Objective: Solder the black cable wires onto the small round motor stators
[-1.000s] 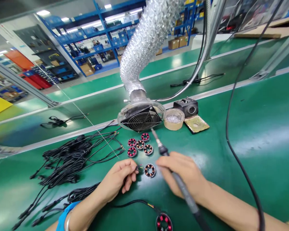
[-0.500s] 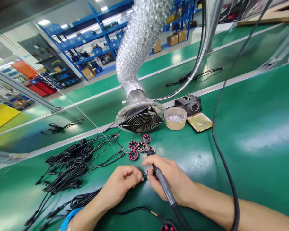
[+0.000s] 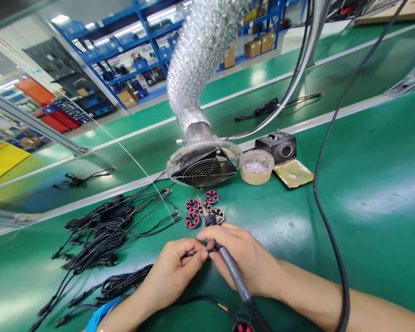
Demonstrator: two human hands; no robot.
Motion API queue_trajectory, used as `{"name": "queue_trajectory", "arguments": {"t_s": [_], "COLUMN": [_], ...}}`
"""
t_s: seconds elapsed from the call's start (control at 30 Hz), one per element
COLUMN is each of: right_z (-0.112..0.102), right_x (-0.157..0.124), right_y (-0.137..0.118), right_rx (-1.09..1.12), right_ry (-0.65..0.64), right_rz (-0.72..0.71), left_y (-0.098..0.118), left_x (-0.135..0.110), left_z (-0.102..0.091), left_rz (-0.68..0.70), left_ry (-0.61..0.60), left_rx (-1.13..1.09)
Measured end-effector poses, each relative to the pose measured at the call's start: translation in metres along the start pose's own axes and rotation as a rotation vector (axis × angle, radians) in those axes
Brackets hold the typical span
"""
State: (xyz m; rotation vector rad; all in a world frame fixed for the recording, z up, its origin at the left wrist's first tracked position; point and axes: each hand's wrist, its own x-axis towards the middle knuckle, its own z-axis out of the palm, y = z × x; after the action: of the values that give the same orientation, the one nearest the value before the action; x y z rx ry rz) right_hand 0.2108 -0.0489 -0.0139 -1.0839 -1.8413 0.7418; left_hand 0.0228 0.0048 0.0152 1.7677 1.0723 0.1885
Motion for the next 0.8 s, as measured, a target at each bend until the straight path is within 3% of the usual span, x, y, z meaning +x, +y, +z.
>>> {"name": "queue_trajectory", "arguments": {"t_s": [0.13, 0.27, 0.37, 0.47, 0.6, 0.7, 0.8], "right_z": [0.010, 0.017, 0.015, 0.007, -0.009, -0.018, -0.010], "right_x": [-0.004, -0.008, -0.006, -0.005, -0.014, -0.037, -0.071], "right_y": [0.001, -0.001, 0.000, 0.004, 0.004, 0.000, 0.000], "right_rx": [-0.086, -0.185, -0.224, -0.292, -0.286, -0.372, -0.452], "right_ry": [0.057, 0.115, 0.109, 0.078, -0.121, -0.207, 0.008], "right_rz": [-0.026, -0.059, -0.111, -0.143, -0.103, -0.058, 0.024], "left_y": [0.006, 0.011, 0.019, 0.029, 0.025, 0.002, -0.027], "left_x": [-0.015, -0.032, -0.035, -0.034, -0.047, -0.074, -0.102], "left_z": [0.005, 0.012, 0.006, -0.018, -0.070, -0.107, -0.125], "left_rz": [0.062, 0.050, 0.133, 0.194, 0.031, -0.073, -0.097], "left_ry": [0.042, -0.134, -0.169, -0.015, 0.266, 0.189, 0.059], "left_rx": [0.203, 0.264, 0.426, 0.582, 0.735, 0.864, 0.889]}}
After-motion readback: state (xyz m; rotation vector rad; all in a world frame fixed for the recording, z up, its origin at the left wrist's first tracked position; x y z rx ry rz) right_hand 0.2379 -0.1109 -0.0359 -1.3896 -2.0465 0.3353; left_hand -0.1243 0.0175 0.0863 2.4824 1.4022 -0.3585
